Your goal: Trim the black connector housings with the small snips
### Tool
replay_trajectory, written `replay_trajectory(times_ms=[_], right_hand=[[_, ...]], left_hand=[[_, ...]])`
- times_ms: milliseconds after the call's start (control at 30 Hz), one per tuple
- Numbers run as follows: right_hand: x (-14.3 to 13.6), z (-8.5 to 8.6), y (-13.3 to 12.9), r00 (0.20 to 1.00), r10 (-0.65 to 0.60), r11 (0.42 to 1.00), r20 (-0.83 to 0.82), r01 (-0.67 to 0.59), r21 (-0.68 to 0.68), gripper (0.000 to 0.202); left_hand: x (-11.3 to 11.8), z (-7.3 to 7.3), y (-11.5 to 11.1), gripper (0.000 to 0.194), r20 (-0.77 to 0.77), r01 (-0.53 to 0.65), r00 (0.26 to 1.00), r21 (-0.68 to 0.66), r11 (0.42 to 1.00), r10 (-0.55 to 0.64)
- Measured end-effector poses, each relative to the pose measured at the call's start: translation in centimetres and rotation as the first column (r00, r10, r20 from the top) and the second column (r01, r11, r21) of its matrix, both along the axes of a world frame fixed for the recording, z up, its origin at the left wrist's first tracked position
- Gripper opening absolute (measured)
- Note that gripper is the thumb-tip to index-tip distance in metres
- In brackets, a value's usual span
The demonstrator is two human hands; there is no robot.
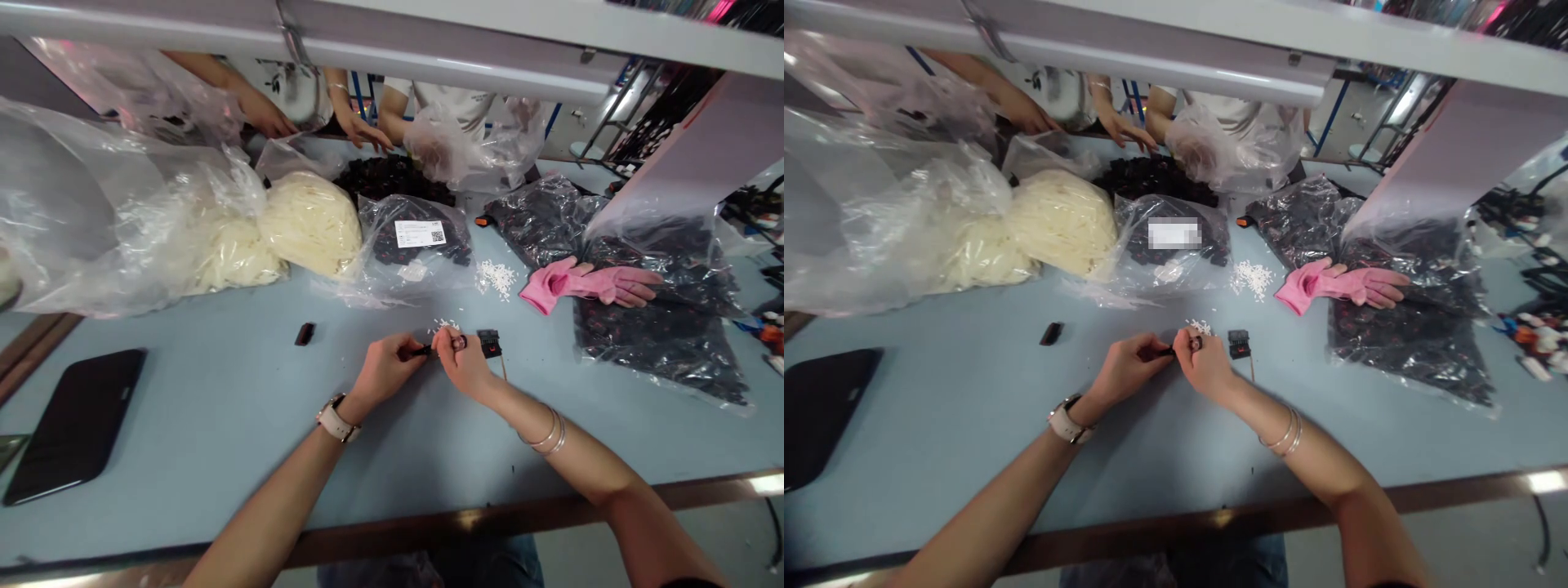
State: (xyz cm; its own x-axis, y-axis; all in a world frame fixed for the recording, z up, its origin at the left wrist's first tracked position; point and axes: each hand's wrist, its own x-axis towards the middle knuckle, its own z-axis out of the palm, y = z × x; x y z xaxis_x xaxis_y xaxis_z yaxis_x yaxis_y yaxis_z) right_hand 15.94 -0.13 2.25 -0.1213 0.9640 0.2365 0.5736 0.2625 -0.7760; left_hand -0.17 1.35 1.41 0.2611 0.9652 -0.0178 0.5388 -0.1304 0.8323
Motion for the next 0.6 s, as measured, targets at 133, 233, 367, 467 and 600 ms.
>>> replay_trajectory(times_ms=[133,233,367,467,600], right_hand=[[0.0,-0.1,-0.2,0.999,0.033,0.999,0.019,-0.033,0.002,0.029],[0.2,-0.6,-0.5,0.996,0.021,1.000,-0.084,-0.020,0.014,0.032],[0.6,-1.4,-0.7,0.978,-0.030,0.998,-0.205,0.039,0.040,0.038],[0.7,-1.6,-0.7,0.978,-0.025,0.999,-0.209,0.031,0.029,0.038],[0.6,-1.4,-0.6,0.979,-0.017,1.000,-0.201,0.022,0.019,0.035]], left_hand=[[-0.1,-0.2,0.0,0.011,0.004,0.010,1.000,-0.011,1.000,-0.010],[-0.1,-0.3,0.0,0.012,0.009,0.012,1.000,-0.011,1.000,-0.012],[-0.2,-0.4,0.1,0.013,0.014,0.015,1.000,-0.010,1.000,-0.014],[-0.2,-0.5,0.1,0.015,0.026,0.015,1.000,-0.016,1.000,-0.014],[-0.1,-0.3,0.1,0.016,0.032,0.013,0.999,-0.024,1.000,-0.012]])
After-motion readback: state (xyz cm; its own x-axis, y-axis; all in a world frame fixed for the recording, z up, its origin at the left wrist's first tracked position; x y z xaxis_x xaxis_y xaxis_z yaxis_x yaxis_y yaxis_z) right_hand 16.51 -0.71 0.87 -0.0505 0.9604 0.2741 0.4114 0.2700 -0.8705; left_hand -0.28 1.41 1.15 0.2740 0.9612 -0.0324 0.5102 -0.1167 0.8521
